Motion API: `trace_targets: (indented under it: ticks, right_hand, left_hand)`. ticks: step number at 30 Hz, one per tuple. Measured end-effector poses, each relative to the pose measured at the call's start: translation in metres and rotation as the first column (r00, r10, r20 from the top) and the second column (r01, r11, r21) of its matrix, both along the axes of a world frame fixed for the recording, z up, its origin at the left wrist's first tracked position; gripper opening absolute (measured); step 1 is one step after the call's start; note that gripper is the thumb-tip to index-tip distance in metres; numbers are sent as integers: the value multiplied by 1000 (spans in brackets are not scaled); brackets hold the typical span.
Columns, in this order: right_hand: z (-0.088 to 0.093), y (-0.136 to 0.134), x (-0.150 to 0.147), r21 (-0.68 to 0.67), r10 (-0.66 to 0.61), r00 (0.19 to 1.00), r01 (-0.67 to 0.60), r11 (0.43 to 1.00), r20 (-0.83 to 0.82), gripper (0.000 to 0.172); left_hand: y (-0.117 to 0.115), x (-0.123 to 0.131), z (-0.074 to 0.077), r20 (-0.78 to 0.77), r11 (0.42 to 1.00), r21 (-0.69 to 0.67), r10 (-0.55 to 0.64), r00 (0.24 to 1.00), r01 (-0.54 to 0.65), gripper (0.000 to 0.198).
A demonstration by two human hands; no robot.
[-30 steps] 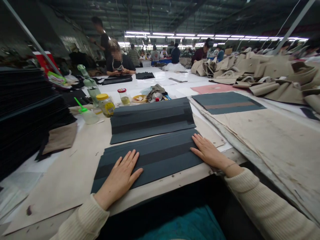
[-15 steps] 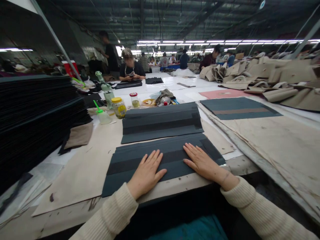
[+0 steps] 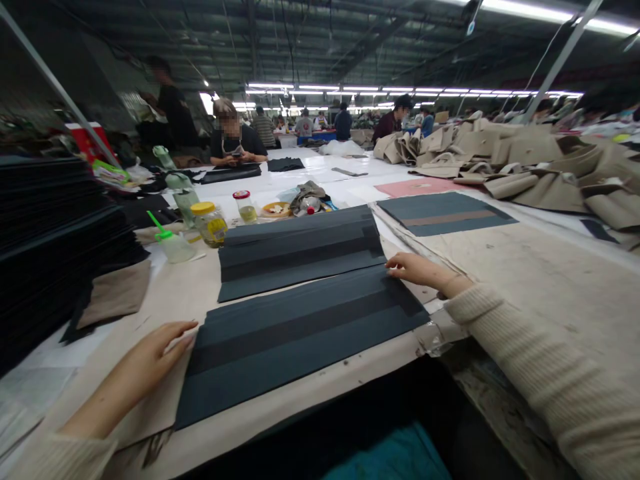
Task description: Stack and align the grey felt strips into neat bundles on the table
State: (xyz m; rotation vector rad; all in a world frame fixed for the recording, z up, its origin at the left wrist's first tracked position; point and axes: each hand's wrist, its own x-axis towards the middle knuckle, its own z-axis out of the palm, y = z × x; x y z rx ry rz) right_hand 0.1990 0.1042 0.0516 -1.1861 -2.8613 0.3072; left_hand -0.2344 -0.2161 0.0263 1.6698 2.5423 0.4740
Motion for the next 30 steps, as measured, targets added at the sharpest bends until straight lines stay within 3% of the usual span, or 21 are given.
trace_targets:
  ticks: [3,7,11,15,21,30]
  right_hand:
    - [-9,21,-11,-116,21,999,-16,993,36,28]
    - [-13,31,-20,-205,24,994,-2,979,106,26]
    - [-8,32,-22,-230,48,988,-13,973,147,21]
    - [-10,33,-20,-247,9,999,2,969,46,33]
    - [-20,38,-12,-331,-58,998,62,942,21,36]
    - [-16,39,-10,-379,-23,1000,23,925,4,38]
  left_hand:
    - [23,-6,-4,134,997,-28,-64,989,68,50]
    - [41,-15,-8,173,990,-104,-80,982,99,45]
    - [50,-18,1,179,971,-213,-71,981,109,35]
    - [56,-11,12,226,948,-295,-50,973,118,26]
    - [53,0,20,336,968,-238,4,942,81,38]
    - [46,-2,13,287,981,-189,26,957,30,38]
